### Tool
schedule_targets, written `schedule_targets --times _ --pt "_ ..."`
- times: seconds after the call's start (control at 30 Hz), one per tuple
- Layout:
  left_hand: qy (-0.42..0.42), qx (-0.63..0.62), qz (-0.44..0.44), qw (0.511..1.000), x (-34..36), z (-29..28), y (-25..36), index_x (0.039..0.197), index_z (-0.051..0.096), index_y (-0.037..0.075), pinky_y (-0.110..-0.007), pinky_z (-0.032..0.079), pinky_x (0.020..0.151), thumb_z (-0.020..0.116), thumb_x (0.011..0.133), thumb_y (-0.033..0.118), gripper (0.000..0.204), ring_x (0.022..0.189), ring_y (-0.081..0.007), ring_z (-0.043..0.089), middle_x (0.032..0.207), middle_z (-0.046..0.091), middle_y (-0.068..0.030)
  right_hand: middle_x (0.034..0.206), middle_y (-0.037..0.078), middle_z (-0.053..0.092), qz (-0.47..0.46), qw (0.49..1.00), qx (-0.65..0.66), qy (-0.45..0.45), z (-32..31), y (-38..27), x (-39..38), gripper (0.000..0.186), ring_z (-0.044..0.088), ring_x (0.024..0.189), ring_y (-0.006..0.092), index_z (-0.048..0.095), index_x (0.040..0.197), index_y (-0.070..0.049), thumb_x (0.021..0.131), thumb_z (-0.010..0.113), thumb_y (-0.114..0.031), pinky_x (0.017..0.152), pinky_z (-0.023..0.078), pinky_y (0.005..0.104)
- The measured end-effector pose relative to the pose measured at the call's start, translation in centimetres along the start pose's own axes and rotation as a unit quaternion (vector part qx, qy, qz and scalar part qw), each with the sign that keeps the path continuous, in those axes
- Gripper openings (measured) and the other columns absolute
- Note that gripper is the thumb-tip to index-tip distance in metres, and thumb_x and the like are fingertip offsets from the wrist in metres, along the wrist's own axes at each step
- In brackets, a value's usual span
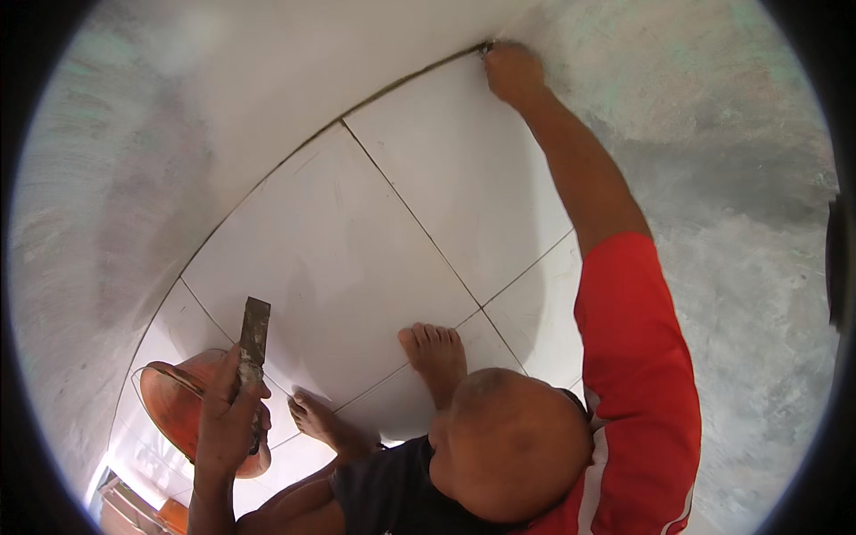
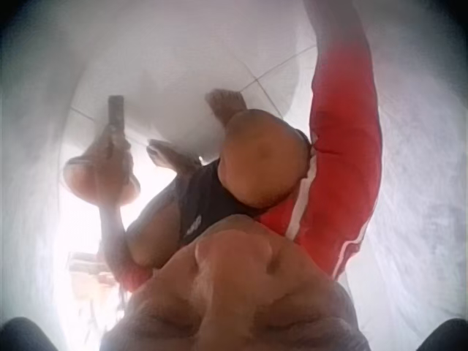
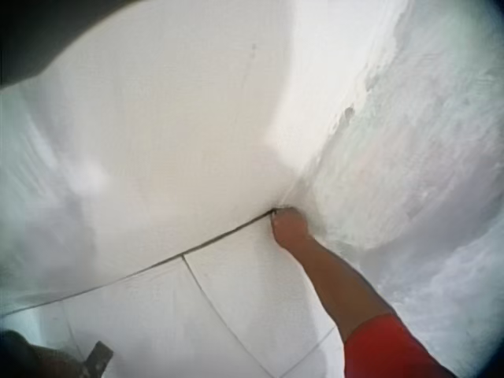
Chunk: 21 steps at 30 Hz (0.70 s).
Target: The person scoops grout from a bucket using a trowel and applies it to the gaps between white floor tiles. They use a smaller tool to press the grout into the joints and smooth the surface.
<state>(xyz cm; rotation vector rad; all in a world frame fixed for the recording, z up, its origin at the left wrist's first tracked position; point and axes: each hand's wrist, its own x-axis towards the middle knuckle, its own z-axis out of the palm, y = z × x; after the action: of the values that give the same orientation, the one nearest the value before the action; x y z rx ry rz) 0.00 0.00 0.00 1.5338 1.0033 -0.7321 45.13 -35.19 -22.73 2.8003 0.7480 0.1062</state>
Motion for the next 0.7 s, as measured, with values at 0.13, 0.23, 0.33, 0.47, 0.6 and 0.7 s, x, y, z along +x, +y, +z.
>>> schedule_targets --times 0.13,0.23,0.33,0.47,0.6,0.7 --pt "0.012 -0.024 0.063 0.998 1.8 -0.2 -0.4 0.156 0.038 0.006 -0.023 0.046 0.048 0.049 0.1 0.005 0.056 0.056 -0.0081 0.055 0.089 0.058 -0.0053 0.097 0.018 0.073 -0.009 0.998 -0.015 -0.057 -4.6 2.1 -0.9 0.018 0.071 0.094 0.036 0.072 0.097 -0.001 0.089 0.06 -0.011 0.082 0.058 0.0471" --pt "-0.026 -0.019 0.05 0.998 -0.1 -0.3 -0.4 0.155 0.038 0.006 -0.022 0.045 0.046 0.049 0.1 0.005 0.056 0.056 -0.0072 0.055 0.089 0.058 -0.0048 0.098 0.02 0.071 -0.034 0.995 -0.009 -0.094 -3.6 2.9 -10.2 0.015 0.07 0.094 0.0384 0.071 0.094 -0.001 0.088 0.059 -0.008 0.082 0.058 0.0483" --pt "-0.039 -0.006 0.071 0.997 0.0 -0.6 0.0 0.155 0.038 0.006 -0.022 0.045 0.046 0.05 0.1 0.006 0.056 0.055 -0.0068 0.055 0.088 0.058 -0.0044 0.103 0.019 0.067 0.024 0.995 -0.002 -0.097 -3.8 4.2 -18.3 0.014 0.067 0.098 0.0381 0.068 0.096 0.0 0.086 0.06 -0.004 0.081 0.058 0.048" --pt "-0.03 0.008 0.097 0.995 -0.3 -0.3 0.1 0.154 0.039 0.006 -0.021 0.045 0.045 0.049 0.099 0.005 0.057 0.054 -0.0069 0.055 0.086 0.058 -0.004 0.106 0.012 0.063 0.071 0.991 0.01 -0.116 -4.5 4.9 -28.9 0.025 0.062 0.101 0.0351 0.065 0.108 0.0 0.083 0.061 -0.001 0.081 0.058 0.0461" --pt "-0.031 0.023 0.095 0.995 -0.6 0.4 0.9 0.153 0.041 0.005 -0.022 0.045 0.046 0.047 0.096 0.002 0.058 0.055 -0.0072 0.055 0.085 0.058 -0.0041 0.105 0.012 0.062 0.145 0.983 0.085 -0.067 -5.5 5.7 -35.3 0.035 0.059 0.099 0.036 0.068 0.115 -0.004 0.08 0.064 0.001 0.084 0.054 0.0457" --pt "-0.016 0.038 0.097 0.994 -1.1 0.5 1.3 0.152 0.042 0.004 -0.023 0.045 0.047 0.046 0.095 0.001 0.057 0.055 -0.0073 0.055 0.084 0.058 -0.004 0.109 0.011 0.063 0.187 0.975 0.119 0.0 -6.2 5.3 -37.3 0.042 0.059 0.1 0.0347 0.067 0.121 -0.006 0.08 0.065 0.002 0.085 0.054 0.0447"
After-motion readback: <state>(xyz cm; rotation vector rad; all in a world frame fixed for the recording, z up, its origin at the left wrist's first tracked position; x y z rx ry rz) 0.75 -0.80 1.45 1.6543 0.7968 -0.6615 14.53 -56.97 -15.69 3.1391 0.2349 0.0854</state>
